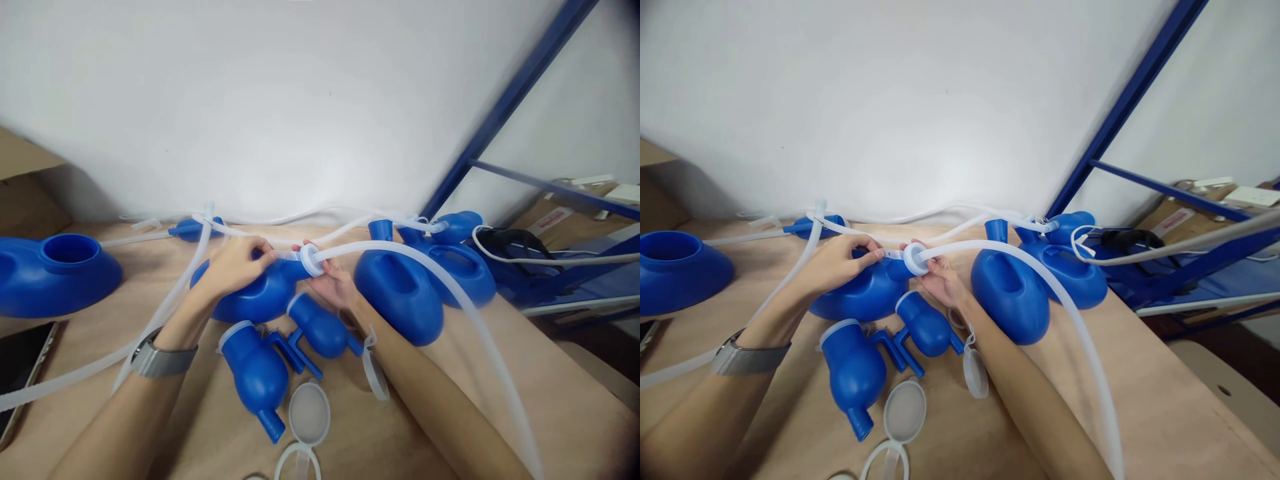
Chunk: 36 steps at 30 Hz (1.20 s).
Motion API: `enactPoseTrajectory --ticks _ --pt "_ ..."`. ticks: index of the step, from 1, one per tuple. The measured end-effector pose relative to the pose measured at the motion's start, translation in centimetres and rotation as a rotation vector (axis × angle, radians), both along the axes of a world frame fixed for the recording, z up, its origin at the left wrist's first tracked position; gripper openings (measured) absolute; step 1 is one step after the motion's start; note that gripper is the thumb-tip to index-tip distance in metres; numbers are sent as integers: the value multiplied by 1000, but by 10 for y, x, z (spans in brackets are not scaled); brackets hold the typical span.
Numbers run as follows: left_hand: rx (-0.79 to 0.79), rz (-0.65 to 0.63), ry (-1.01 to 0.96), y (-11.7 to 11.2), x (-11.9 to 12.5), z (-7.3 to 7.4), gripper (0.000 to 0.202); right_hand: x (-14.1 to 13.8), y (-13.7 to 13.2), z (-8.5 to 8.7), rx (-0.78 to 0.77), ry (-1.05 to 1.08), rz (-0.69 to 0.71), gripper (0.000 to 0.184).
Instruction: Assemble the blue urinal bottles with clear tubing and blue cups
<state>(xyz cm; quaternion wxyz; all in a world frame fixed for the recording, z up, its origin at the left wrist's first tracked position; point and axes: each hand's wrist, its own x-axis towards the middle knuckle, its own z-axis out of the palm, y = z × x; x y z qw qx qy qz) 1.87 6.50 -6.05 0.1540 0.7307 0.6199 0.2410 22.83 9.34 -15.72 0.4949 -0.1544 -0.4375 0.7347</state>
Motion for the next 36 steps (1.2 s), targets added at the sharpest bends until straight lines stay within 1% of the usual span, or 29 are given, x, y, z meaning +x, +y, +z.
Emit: enactPoseTrajectory --ticks 3,5,7,8,11,12,14,17,21,26,29,32,34,36 --pt "-4 -19 -22 0 -1 1 31 1 0 1 6 -1 14 61" --pt "-3 -32 -26 0 -2 0 31 0 0 5 16 8 27 63" --pt "2 -42 -28 1 -3 -2 31 -3 0 12 15 -16 20 60" --pt "4 -42 -28 1 -3 -4 31 -6 -1 16 2 -41 7 55" --pt "9 -36 -34 3 -5 -8 31 -15 -3 29 -101 -66 -52 39" --pt "9 -34 -36 4 -5 -9 30 -17 -4 31 -142 -45 -71 39" --pt "10 -40 -36 4 -5 -10 30 -22 -6 34 -197 19 -96 43" --pt "10 -37 -25 4 -5 -12 30 -26 -9 34 -226 83 -115 49" --pt "8 -30 -20 3 -5 -12 30 -27 -12 33 -238 99 -154 51" --pt "2 -15 -6 2 -4 -11 30 -26 -14 33 -195 78 -172 53" --pt "-1 -13 -3 2 -3 -9 31 -25 -13 32 -171 63 -153 53" --pt "-2 -4 5 1 -1 -7 32 -22 -11 27 -139 59 -125 49" --pt "-4 -3 1 0 -1 -6 32 -18 -8 22 -105 70 -87 45" --pt "-6 -5 -4 0 -1 -4 33 -15 -5 17 -63 77 -37 46"
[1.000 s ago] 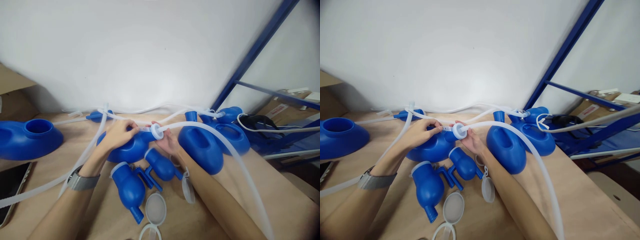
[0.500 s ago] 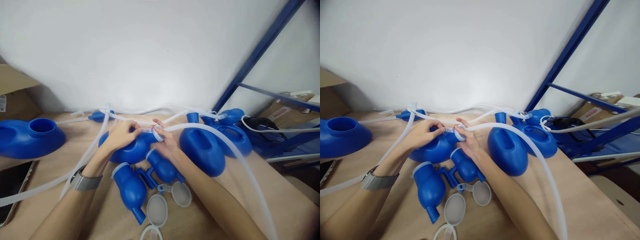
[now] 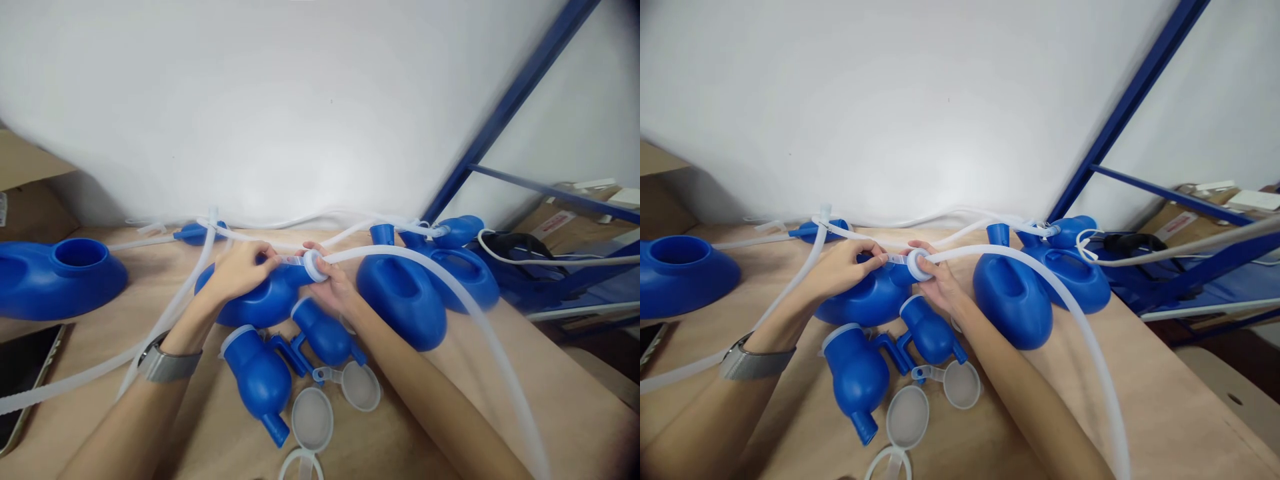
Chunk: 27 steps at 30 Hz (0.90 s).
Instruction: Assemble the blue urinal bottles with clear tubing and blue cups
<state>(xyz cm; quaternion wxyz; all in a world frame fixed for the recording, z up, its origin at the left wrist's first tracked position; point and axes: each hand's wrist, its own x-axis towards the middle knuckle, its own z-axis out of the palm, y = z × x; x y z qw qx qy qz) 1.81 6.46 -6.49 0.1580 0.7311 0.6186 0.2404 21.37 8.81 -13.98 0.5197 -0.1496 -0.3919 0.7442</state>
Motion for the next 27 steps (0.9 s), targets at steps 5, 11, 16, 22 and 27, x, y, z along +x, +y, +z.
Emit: enactPoseTrajectory --ticks 5,11,16,22,27 --pt "-5 12 6 0 1 0 33 2 2 -11 102 -53 41 50" --pt "8 37 38 1 3 -4 35 -1 7 -23 87 -108 -10 53" --pt "6 28 37 1 3 -4 35 5 16 -28 114 -138 -28 52" --pt "7 14 43 1 3 -2 33 5 16 -29 164 -107 -43 45" --pt "1 17 32 0 2 0 33 1 9 -30 127 -53 -17 53"
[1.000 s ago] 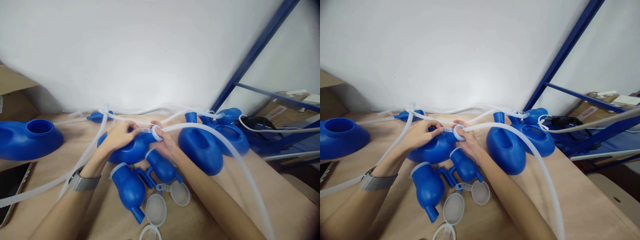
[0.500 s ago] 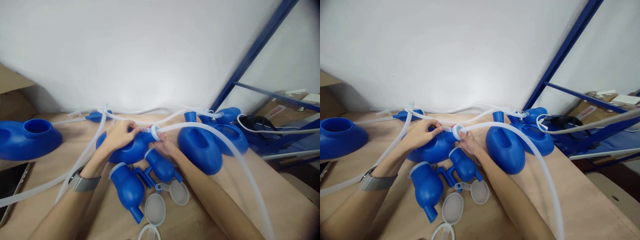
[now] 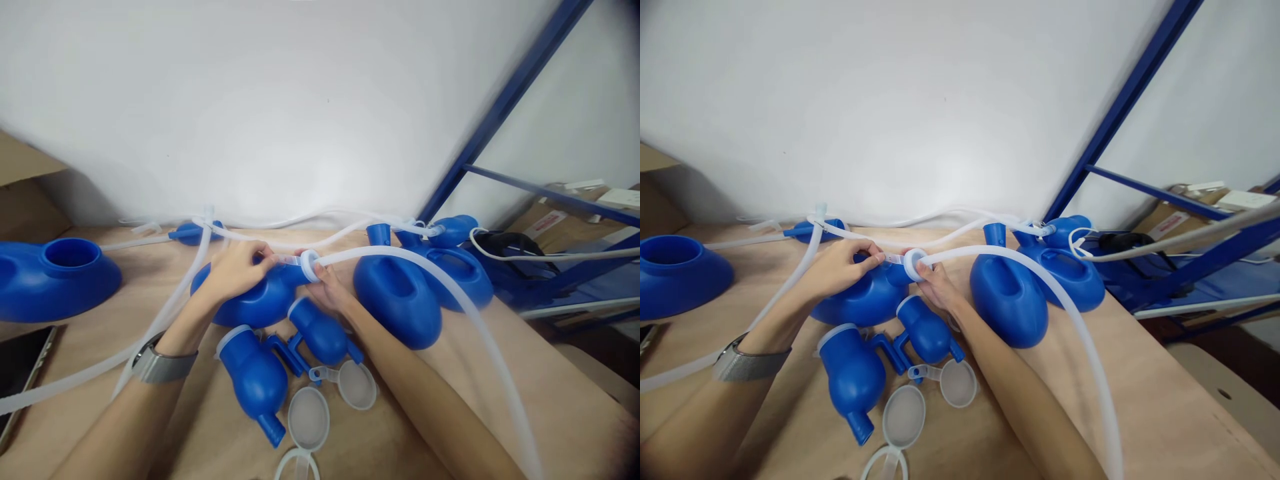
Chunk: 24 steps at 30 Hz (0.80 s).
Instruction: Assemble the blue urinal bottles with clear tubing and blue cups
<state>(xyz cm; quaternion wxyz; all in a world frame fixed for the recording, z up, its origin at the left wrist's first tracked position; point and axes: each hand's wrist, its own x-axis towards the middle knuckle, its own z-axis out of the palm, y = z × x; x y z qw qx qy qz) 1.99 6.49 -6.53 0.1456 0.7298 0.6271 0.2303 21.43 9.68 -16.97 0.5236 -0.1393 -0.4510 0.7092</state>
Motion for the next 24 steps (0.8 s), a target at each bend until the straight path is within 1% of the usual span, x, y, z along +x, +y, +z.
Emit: enactPoseTrajectory --ticks 2,3,6,8,10,13,17,20,24 --pt "2 -14 -16 1 -1 -1 34 1 -1 -1 -20 23 72 60" --pt "4 -20 -24 1 -2 -2 34 3 -1 -1 -35 39 109 61" --pt "10 -29 -36 3 -4 -6 33 7 1 -1 -103 86 163 51" --pt "14 -26 -33 4 -5 -7 33 8 2 -1 -156 97 157 46" --pt "17 -29 -35 4 -5 -8 33 8 3 -1 -190 90 132 45" --pt "23 -26 -32 3 -5 -7 33 7 4 -1 -211 68 87 43" --pt "22 -16 -14 3 -4 -7 33 6 5 -1 -223 82 42 32" --pt "30 -65 -36 3 -5 -7 32 5 3 1 -230 108 24 30" --pt "29 -129 -67 3 -7 -5 31 3 0 5 -223 124 18 36"
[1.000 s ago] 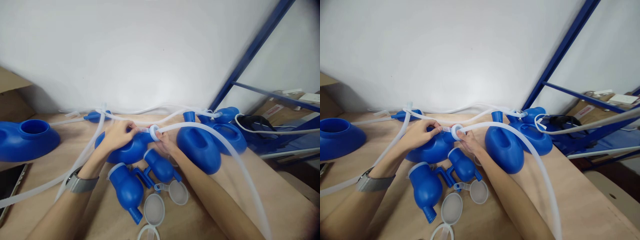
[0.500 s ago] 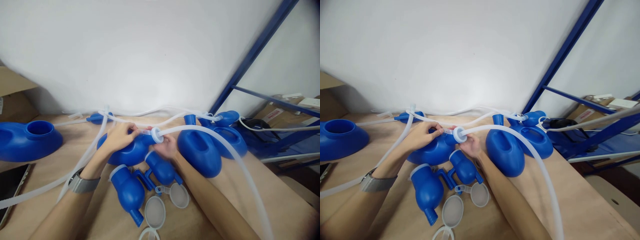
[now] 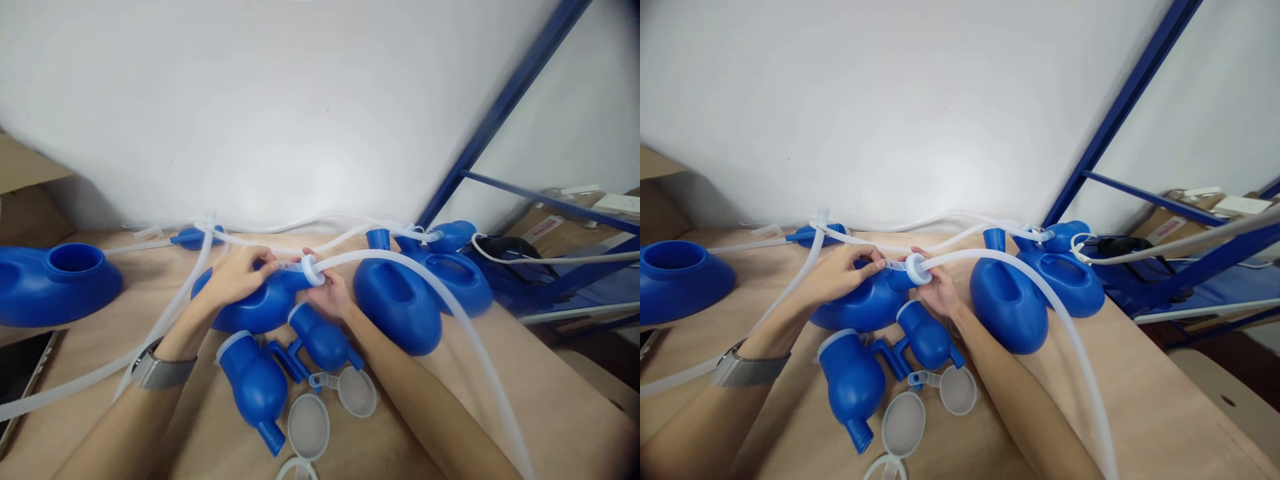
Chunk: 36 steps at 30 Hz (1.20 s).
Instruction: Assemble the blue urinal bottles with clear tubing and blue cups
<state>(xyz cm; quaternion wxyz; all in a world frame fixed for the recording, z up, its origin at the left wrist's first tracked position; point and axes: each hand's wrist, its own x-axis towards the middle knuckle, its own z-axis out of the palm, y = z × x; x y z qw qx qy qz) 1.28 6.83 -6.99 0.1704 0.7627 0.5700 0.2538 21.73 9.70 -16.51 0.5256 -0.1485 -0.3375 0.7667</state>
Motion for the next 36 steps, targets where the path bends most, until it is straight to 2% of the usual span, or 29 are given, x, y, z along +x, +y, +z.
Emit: enactPoseTrajectory --ticks 7,13,18,24,28,36 --pt "-28 17 -31 -1 -1 0 31 1 -3 -1 64 31 59 54" --pt "-30 37 5 -6 4 5 30 -3 -7 -2 120 -70 17 55" --pt "-6 -1 56 -20 25 13 49 -5 -9 2 119 -78 -15 55" --pt "89 125 227 -23 48 4 62 -3 -11 3 142 -36 -15 58" --pt "65 158 256 -22 51 1 58 -2 -12 4 133 -27 -10 58" --pt "20 135 203 -21 51 3 47 -2 -13 5 118 -21 -26 64"
